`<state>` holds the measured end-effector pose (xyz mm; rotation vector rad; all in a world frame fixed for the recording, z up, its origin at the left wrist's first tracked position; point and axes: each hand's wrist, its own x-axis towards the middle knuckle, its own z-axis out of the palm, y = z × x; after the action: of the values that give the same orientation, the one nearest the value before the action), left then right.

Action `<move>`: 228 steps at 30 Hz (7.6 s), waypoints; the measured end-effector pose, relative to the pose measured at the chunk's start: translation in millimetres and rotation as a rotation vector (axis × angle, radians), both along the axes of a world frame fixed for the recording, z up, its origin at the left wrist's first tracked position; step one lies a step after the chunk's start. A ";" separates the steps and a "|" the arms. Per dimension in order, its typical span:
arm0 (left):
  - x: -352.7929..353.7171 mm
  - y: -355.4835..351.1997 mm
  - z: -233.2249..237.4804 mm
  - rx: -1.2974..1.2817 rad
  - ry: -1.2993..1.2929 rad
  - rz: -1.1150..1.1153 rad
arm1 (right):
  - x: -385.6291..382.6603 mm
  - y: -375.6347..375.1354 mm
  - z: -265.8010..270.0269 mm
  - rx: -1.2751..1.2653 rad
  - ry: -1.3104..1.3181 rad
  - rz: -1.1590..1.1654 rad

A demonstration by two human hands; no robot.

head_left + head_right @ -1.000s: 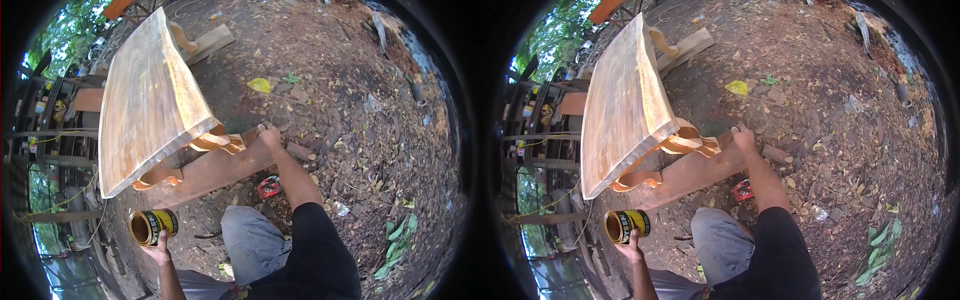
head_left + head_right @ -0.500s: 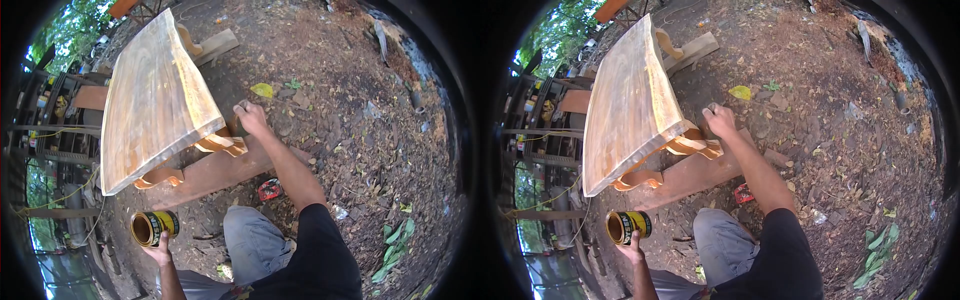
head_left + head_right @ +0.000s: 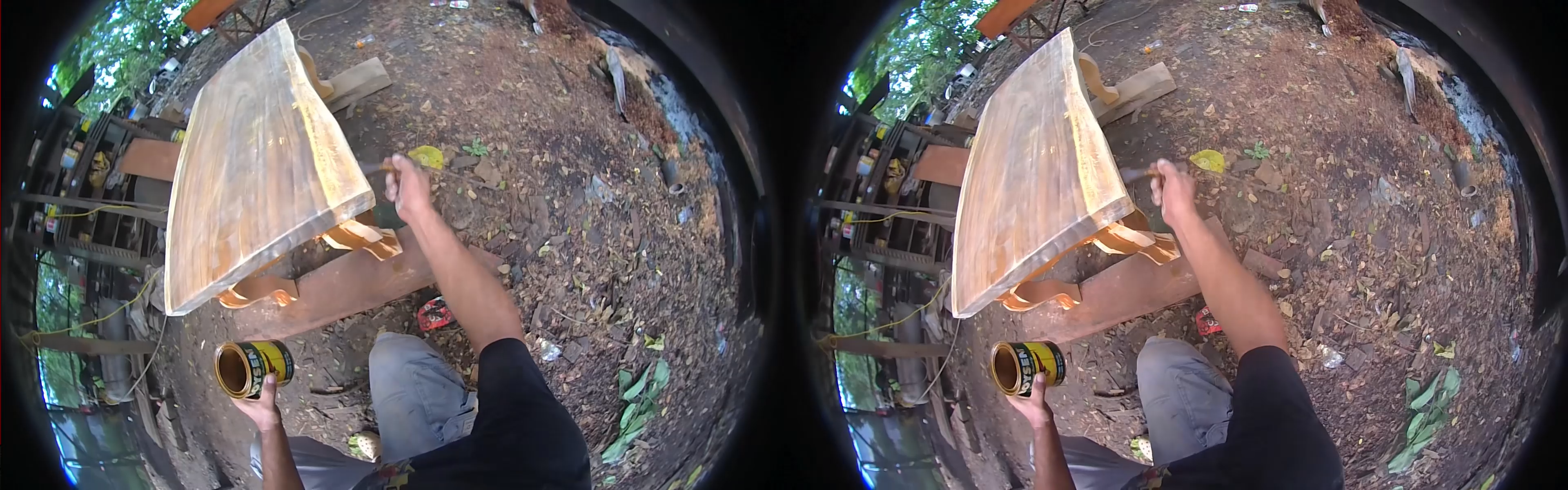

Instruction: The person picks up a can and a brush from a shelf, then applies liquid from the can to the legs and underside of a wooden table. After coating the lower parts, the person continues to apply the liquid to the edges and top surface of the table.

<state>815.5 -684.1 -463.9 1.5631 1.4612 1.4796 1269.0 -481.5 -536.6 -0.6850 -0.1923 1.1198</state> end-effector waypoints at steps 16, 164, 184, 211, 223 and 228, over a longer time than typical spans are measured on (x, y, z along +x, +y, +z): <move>-21.0 7.2 -13.8 -0.015 -0.015 0.024 | -49.9 -144.7 -17.9 -0.078 -0.323 -0.312; -222.8 -162.6 359.5 -0.283 -0.113 0.148 | -318.8 -115.6 140.5 -0.620 -0.158 0.646; 205.5 -71.1 417.4 -0.297 -0.151 -0.083 | 106.5 -325.5 217.1 -0.972 -0.455 0.585; 287.6 50.8 434.1 -0.252 0.004 -0.119 | 185.5 -142.1 214.6 -0.456 -1.741 1.118; 311.4 130.5 420.5 -0.317 0.014 0.014 | 178.8 -12.7 216.9 -0.392 -1.686 1.444; 341.8 173.1 408.5 -0.389 0.050 0.197 | 182.1 33.4 178.6 -0.193 -1.663 1.601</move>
<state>1157.3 -511.0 -55.4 1.2561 1.8457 1.1709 1451.1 -448.0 -358.1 -1.5839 -2.3968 1.6920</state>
